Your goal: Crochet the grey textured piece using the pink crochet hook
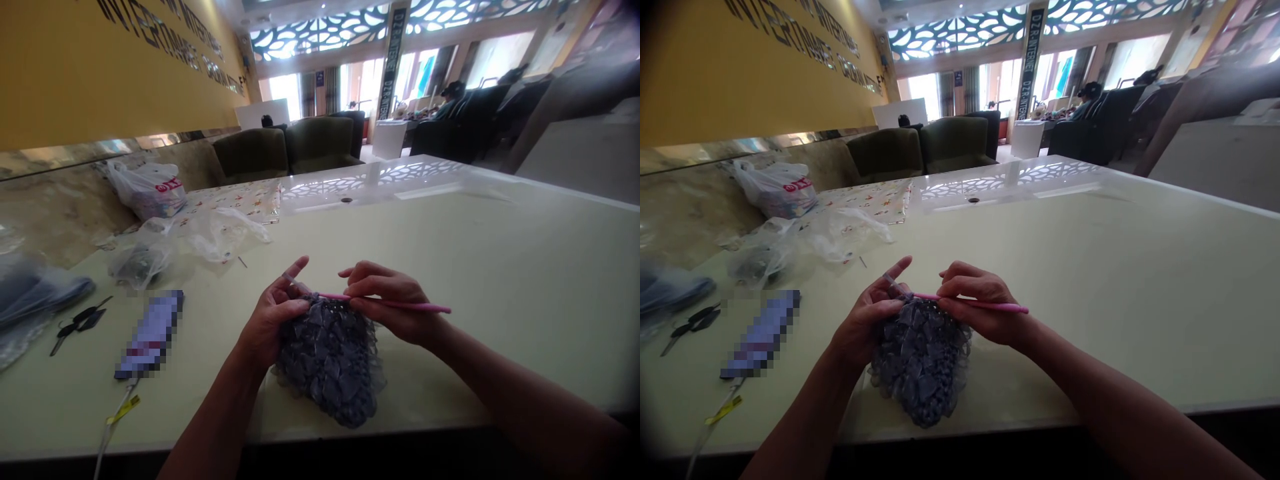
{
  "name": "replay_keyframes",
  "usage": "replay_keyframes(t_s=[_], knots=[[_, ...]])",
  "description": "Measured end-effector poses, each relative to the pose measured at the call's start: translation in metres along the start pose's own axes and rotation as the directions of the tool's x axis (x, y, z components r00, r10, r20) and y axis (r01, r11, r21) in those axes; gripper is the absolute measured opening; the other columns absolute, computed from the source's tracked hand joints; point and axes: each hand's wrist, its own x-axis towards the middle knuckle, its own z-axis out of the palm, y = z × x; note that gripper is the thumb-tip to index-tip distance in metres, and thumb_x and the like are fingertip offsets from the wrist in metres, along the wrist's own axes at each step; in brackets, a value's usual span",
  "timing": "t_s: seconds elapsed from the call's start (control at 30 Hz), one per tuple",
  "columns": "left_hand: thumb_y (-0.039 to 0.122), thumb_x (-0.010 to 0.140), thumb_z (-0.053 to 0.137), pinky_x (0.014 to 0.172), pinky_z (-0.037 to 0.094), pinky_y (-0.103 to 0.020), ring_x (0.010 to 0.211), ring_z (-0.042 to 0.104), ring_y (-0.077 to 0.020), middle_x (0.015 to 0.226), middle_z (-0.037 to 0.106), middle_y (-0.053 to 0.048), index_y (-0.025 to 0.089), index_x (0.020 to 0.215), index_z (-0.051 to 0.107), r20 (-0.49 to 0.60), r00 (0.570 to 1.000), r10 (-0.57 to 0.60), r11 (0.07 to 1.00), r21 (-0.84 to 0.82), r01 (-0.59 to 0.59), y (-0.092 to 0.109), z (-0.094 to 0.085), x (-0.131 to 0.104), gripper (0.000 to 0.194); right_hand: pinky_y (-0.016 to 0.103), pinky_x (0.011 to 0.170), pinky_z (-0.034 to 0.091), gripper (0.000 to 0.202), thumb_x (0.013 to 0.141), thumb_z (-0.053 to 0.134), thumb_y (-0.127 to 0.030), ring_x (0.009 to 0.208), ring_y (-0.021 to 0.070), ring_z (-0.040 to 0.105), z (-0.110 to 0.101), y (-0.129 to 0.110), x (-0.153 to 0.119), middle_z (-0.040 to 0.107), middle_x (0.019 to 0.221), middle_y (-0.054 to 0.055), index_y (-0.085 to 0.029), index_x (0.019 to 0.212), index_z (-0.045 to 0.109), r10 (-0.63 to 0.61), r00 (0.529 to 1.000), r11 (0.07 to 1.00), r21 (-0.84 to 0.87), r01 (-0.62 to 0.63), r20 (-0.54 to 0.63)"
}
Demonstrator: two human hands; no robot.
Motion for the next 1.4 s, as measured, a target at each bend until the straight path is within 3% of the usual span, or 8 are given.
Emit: replay_keyframes(t_s=[0.17,0.43,0.67,0.83,0.97,1.07,1.17,1.4], knots=[[0.015,0.069,0.079,0.065,0.044,-0.021,0.070,0.058,-0.0101,0.083,0.066,0.000,0.024,0.135,0.062,0.048,0.999,0.014,0.999,0.051,-0.016,0.000,0.001,-0.002,0.069,0.042,0.096,0.055,0.010,0.091,0.064,-0.013,0.083,0.0147,0.063,-0.007,-0.001,0.003,0.063,0.085,0.002,-0.018,0.086,0.070,0.015,0.999,0.996,0.082,-0.018,0.030],[0.011,0.069,0.079,0.064,0.042,-0.019,0.066,0.055,-0.0069,0.080,0.062,0.004,0.039,0.147,0.044,0.096,0.992,-0.082,0.996,-0.035,0.086,-0.001,0.004,-0.003,0.090,0.039,0.096,0.054,0.009,0.093,0.063,-0.015,0.089,0.0155,0.063,-0.004,0.002,-0.002,0.060,0.091,0.004,-0.019,0.097,0.070,-0.036,0.995,0.997,-0.061,0.042,0.089],[0.014,0.068,0.078,0.067,0.043,-0.023,0.069,0.057,-0.0106,0.082,0.066,0.000,0.024,0.133,0.064,0.050,0.998,-0.030,0.998,0.052,0.027,0.003,-0.001,-0.001,0.067,0.036,0.089,0.056,0.010,0.092,0.063,-0.015,0.092,0.0186,0.066,-0.015,-0.005,0.003,0.063,0.085,0.005,-0.018,0.087,0.070,0.013,0.997,1.000,0.000,-0.013,0.080],[0.019,0.068,0.082,0.075,0.043,-0.026,0.075,0.059,-0.0129,0.085,0.068,0.000,0.025,0.134,0.063,0.036,0.999,0.014,0.978,0.207,-0.021,-0.003,0.003,-0.001,0.068,0.035,0.082,0.057,0.014,0.094,0.063,-0.027,0.088,0.0198,0.068,-0.010,-0.004,0.005,0.066,0.085,0.006,-0.017,0.086,0.068,0.132,0.987,0.978,0.147,-0.145,0.093],[0.021,0.070,0.083,0.086,0.045,-0.031,0.085,0.063,-0.0162,0.088,0.070,-0.001,0.027,0.136,0.061,0.013,0.999,0.032,0.954,0.298,-0.034,-0.013,0.011,-0.001,0.070,0.038,0.091,0.054,0.012,0.095,0.061,-0.027,0.084,0.0168,0.064,0.009,0.001,0.002,0.067,0.087,0.005,-0.018,0.090,0.065,-0.026,0.997,0.989,-0.145,0.036,0.066],[0.024,0.071,0.083,0.096,0.043,-0.036,0.104,0.064,-0.0231,0.091,0.072,-0.004,0.024,0.116,0.073,0.000,0.997,0.072,0.934,0.351,-0.067,-0.017,0.014,-0.001,0.046,0.038,0.093,0.052,0.008,0.096,0.059,-0.025,0.081,0.0161,0.064,0.017,0.002,-0.002,0.070,0.085,0.004,-0.018,0.095,0.063,-0.129,0.991,0.936,-0.326,0.134,0.037],[0.025,0.074,0.081,0.109,0.034,-0.038,0.138,0.044,-0.0289,0.095,0.072,-0.007,0.021,0.082,0.076,0.037,0.992,0.122,0.908,0.399,-0.127,-0.015,0.014,0.000,0.011,0.025,0.072,0.053,0.010,0.098,0.054,-0.022,0.071,0.0125,0.064,0.017,-0.001,-0.004,0.070,0.082,0.003,-0.018,0.097,0.064,-0.025,1.000,0.949,-0.313,0.019,-0.016],[0.028,0.073,0.081,0.109,0.035,-0.040,0.138,0.044,-0.0322,0.121,0.070,-0.008,0.020,0.082,0.075,0.053,0.997,0.052,0.925,0.373,-0.068,-0.009,0.009,-0.001,0.013,0.027,0.074,0.053,0.017,0.098,0.054,-0.021,0.083,0.0151,0.067,0.010,0.000,-0.002,0.071,0.094,0.007,-0.018,0.106,0.068,0.026,0.999,0.979,-0.200,-0.032,-0.032]])
